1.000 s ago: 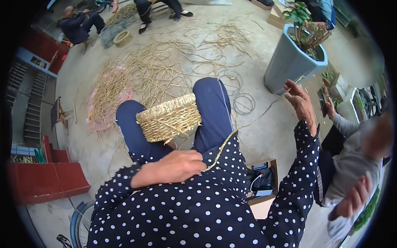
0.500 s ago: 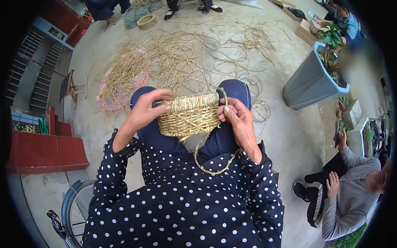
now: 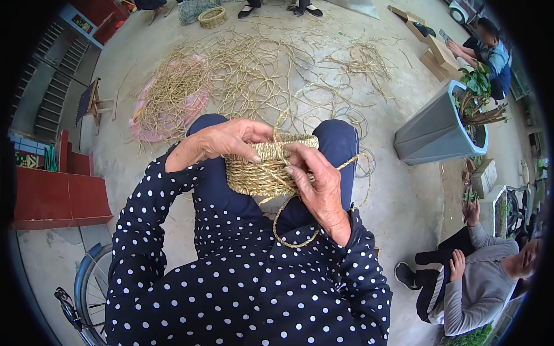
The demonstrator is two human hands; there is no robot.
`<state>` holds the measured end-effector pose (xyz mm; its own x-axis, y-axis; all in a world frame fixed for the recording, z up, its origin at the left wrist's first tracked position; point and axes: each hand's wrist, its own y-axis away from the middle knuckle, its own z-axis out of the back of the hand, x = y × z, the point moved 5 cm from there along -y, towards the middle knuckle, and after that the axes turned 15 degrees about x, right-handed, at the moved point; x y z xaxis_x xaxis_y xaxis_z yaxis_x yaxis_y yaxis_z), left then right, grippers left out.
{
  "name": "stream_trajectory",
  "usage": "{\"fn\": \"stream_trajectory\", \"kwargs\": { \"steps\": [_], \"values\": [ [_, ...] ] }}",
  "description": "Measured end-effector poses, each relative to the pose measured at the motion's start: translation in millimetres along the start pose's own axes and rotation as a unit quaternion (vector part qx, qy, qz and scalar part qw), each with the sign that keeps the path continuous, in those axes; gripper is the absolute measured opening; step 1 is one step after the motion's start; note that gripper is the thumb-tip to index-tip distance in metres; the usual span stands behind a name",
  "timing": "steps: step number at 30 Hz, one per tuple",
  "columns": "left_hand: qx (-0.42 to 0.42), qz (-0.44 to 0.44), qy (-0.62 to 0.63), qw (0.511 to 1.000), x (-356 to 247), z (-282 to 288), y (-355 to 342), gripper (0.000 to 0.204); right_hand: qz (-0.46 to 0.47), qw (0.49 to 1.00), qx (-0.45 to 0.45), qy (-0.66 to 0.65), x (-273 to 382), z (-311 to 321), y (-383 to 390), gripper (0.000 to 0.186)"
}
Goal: Weaving a small basket using straw rope.
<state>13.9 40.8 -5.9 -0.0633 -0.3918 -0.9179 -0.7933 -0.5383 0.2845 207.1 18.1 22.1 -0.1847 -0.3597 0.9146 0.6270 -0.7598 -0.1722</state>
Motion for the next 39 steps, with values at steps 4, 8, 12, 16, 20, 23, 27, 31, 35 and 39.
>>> {"fn": "stream_trajectory", "kwargs": {
  "steps": [4, 8, 12, 16, 20, 23, 27, 31, 35, 39],
  "values": [
    [0.037, -0.014, 0.038, 0.998, 2, 3, -4, 0.059, 0.066, 0.994, 0.032, 0.086, -1, 1, -8, 0.023],
    [0.040, -0.011, 0.046, 0.998, -4, 6, -2, 0.058, 0.136, 0.981, 0.053, 0.129, 0, 1, -19, 0.023],
    [0.103, -0.032, 0.053, 0.993, -8, 2, -16, 0.059, 0.151, 0.962, 0.069, 0.218, 3, 10, -14, 0.031],
    [0.044, 0.015, 0.052, 0.998, 9, 6, -4, 0.060, 0.207, 0.924, 0.110, 0.303, 6, -2, -9, 0.030],
    [0.029, 0.053, 0.070, 0.996, 19, 11, 5, 0.063, 0.289, 0.844, 0.106, 0.439, 5, -20, 1, 0.029],
    [0.024, 0.067, 0.082, 0.994, 24, 19, 5, 0.065, 0.313, 0.832, 0.097, 0.447, 9, -22, 8, 0.026],
    [0.016, 0.052, 0.058, 0.997, 6, 12, -4, 0.063, 0.305, 0.824, 0.045, 0.475, 7, -22, 13, 0.015],
    [0.007, 0.043, 0.066, 0.997, 8, 16, -6, 0.061, 0.286, 0.825, 0.041, 0.485, 13, -20, 10, 0.016],
    [-0.017, 0.046, 0.077, 0.996, 10, 17, -7, 0.060, 0.282, 0.846, 0.005, 0.453, 11, -26, 7, 0.016],
    [-0.020, 0.062, 0.076, 0.995, 19, 28, -4, 0.060, 0.209, 0.812, 0.040, 0.544, 13, -41, 6, 0.021]
  ]
}}
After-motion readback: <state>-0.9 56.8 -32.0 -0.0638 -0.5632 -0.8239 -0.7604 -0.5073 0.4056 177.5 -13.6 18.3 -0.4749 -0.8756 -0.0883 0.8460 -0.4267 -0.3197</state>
